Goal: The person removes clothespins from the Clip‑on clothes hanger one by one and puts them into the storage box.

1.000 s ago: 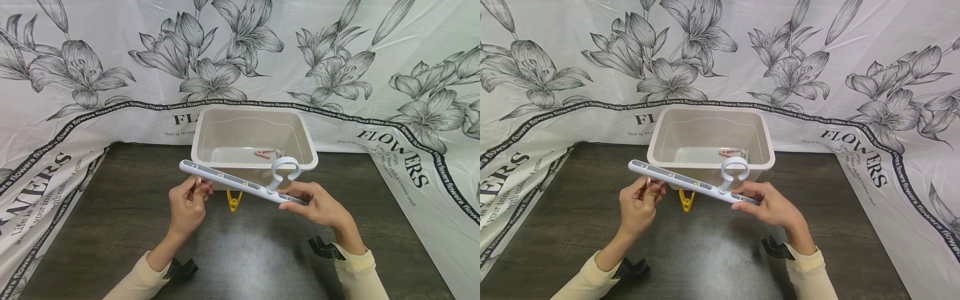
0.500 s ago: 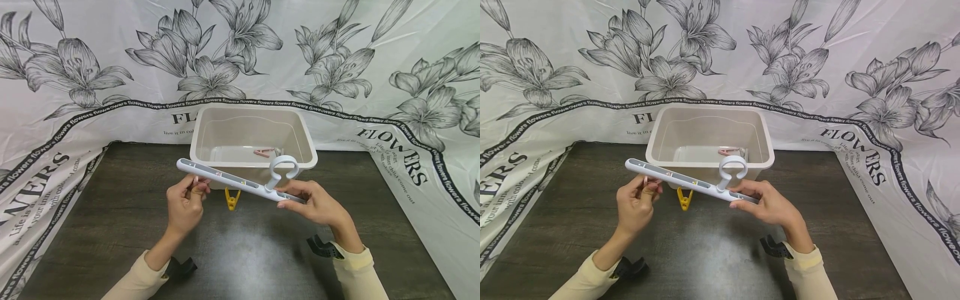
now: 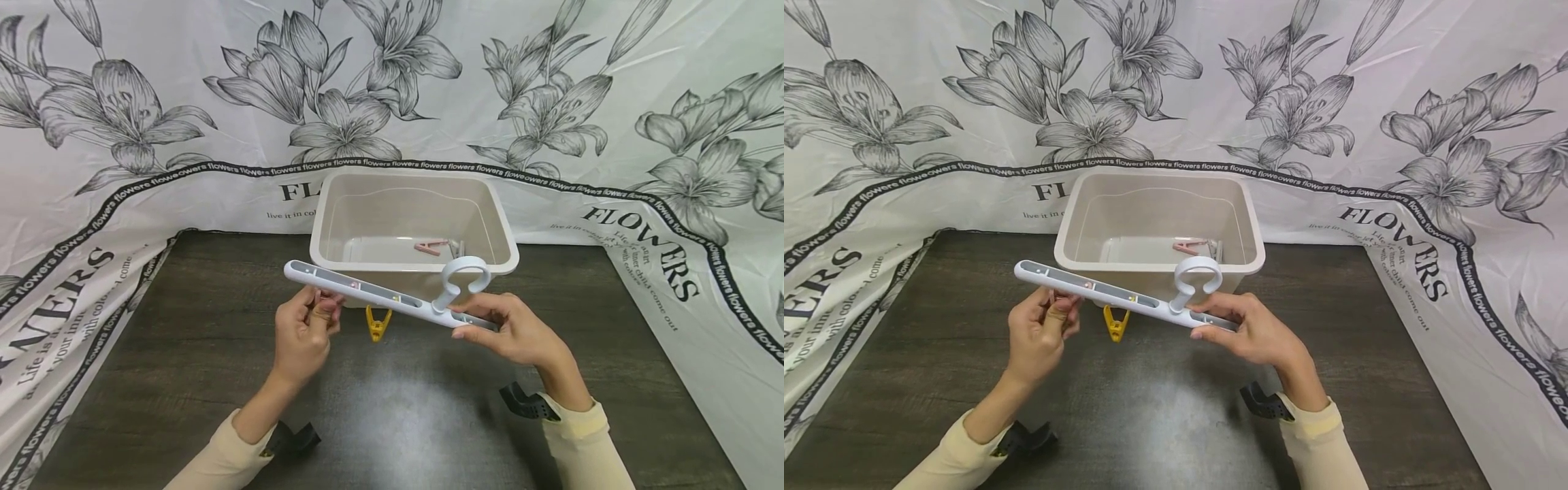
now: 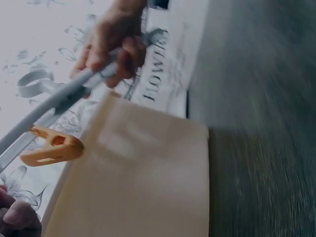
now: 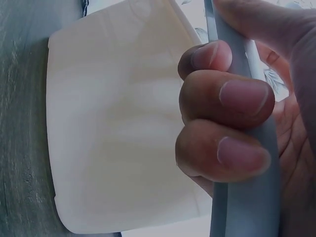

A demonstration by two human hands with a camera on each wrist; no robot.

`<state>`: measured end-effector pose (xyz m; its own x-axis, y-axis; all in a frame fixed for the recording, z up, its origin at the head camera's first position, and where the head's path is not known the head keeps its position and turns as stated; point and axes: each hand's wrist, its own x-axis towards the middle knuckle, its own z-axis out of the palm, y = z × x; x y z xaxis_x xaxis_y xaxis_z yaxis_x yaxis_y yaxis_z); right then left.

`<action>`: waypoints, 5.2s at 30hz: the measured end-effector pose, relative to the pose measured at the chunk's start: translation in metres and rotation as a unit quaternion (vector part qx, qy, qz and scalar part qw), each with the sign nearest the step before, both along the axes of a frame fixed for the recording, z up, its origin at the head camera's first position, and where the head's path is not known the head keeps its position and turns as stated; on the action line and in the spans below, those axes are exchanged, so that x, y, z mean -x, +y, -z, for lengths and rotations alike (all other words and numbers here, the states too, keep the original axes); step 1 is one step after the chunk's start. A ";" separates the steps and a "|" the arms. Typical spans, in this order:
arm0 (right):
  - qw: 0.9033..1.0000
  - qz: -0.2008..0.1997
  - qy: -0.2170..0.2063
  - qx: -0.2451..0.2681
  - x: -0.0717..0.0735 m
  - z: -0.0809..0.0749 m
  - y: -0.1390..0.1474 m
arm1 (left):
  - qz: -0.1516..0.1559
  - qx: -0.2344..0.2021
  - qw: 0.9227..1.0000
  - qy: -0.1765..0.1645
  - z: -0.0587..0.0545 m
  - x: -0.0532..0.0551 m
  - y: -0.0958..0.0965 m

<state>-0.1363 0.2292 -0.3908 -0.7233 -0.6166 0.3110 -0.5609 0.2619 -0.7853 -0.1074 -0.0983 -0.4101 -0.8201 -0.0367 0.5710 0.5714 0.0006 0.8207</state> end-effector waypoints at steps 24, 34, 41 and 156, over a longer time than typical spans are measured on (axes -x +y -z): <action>1.000 -0.012 0.013 0.009 0.001 0.000 -0.004 | 0.226 -0.161 0.958 -0.075 -0.006 0.001 -0.009; 1.000 -0.013 0.022 0.014 -0.001 0.000 -0.006 | 0.081 -0.099 0.990 -0.064 -0.006 0.000 -0.006; 0.999 -0.010 0.034 0.002 0.004 0.003 -0.003 | 0.158 -0.191 0.960 -0.130 -0.012 0.006 -0.018; 0.995 0.081 0.002 -0.060 -0.001 -0.013 0.052 | 0.007 0.429 0.900 -0.075 -0.111 0.136 -0.018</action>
